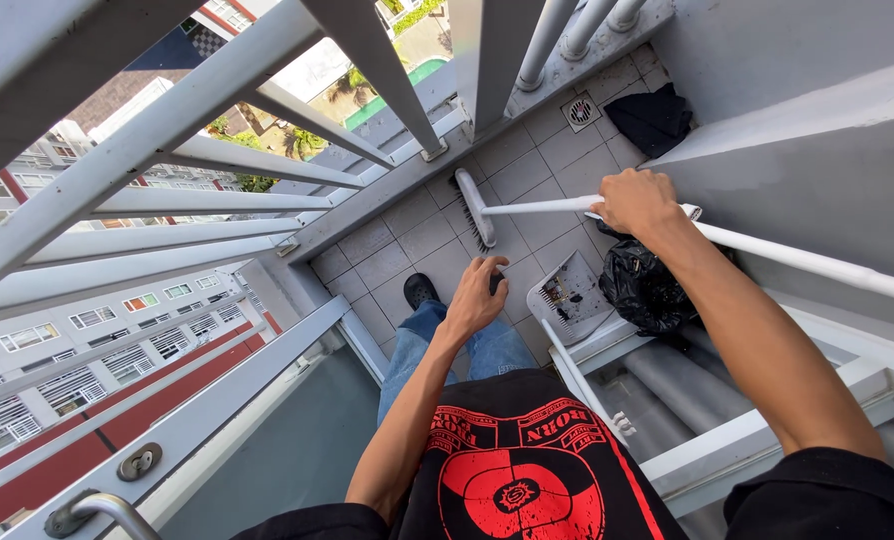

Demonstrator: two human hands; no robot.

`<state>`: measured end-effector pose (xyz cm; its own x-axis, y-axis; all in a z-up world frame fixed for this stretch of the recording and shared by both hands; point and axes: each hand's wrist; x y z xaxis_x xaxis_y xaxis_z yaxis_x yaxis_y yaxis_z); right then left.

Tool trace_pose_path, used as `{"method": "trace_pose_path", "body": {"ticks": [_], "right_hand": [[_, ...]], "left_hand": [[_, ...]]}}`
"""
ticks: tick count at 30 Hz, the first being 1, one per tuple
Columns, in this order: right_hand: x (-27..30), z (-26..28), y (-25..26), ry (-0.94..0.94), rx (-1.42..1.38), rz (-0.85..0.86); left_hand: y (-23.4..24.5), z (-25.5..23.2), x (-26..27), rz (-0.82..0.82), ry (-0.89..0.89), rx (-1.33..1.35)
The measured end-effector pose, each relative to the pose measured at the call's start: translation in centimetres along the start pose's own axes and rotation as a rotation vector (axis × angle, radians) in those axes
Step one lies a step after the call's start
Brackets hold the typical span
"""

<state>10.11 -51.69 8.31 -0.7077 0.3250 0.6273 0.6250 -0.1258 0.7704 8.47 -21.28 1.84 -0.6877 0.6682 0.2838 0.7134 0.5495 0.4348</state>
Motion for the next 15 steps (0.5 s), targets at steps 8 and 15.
{"method": "trace_pose_path", "body": {"ticks": [8,15], "right_hand": [[-4.2,-0.4,-7.1,-0.16,0.095,0.112],[-5.4,-5.6,-6.2,-0.34,0.076,0.13]], "left_hand": [[0.7,0.3,-0.5,-0.003,0.045,0.006],[-0.3,-0.4,-2.2,0.014,0.016,-0.001]]}}
Point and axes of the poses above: each hand's wrist, its own x-axis away from the middle knuckle, its own y-axis out of the back of the hand, z = x × y, and after that the axes turned 6 degrees about -y, right-handed
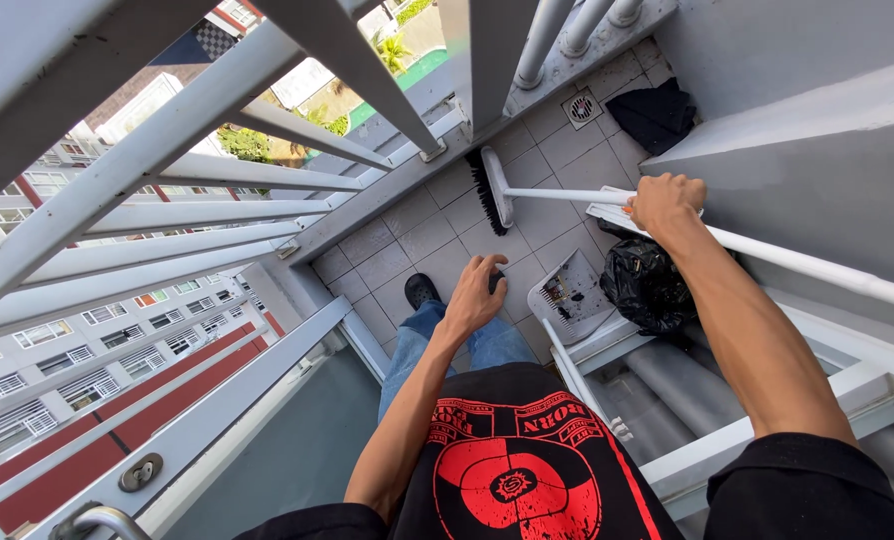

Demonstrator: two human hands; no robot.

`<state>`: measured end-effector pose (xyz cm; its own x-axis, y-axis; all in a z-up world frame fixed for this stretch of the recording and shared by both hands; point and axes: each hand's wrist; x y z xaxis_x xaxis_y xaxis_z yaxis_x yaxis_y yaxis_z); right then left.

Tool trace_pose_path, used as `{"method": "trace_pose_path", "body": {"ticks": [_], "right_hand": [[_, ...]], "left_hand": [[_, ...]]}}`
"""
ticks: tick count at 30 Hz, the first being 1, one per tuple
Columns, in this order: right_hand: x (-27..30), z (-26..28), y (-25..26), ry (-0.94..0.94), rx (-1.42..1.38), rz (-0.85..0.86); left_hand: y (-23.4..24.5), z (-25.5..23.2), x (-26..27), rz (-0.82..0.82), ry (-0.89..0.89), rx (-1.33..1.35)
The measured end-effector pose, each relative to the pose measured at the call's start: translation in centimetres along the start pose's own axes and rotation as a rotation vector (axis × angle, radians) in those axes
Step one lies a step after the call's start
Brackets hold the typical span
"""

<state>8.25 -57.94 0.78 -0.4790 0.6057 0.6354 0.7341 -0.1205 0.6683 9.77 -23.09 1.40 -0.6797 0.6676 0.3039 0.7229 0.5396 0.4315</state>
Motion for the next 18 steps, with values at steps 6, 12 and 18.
{"method": "trace_pose_path", "body": {"ticks": [6,12,18], "right_hand": [[-1.8,-3.5,1.2,-0.097,-0.005,-0.051],[-2.0,-4.5,2.5,-0.087,0.049,-0.145],[-1.5,-3.9,2.5,0.055,0.12,-0.252]], "left_hand": [[-0.7,-1.8,-1.0,0.026,-0.029,-0.004],[-0.8,-2.6,-1.7,0.039,-0.049,-0.001],[-0.9,-2.4,-2.3,0.024,-0.054,-0.006]]}}
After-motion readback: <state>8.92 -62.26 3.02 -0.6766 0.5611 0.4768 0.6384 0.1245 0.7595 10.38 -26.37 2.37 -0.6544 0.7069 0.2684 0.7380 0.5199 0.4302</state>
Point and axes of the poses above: each hand's wrist, its own x-axis away from the middle knuckle, its own y-axis out of the back of the hand, z = x × y, and after that the axes turned 6 degrees about -y, right-handed
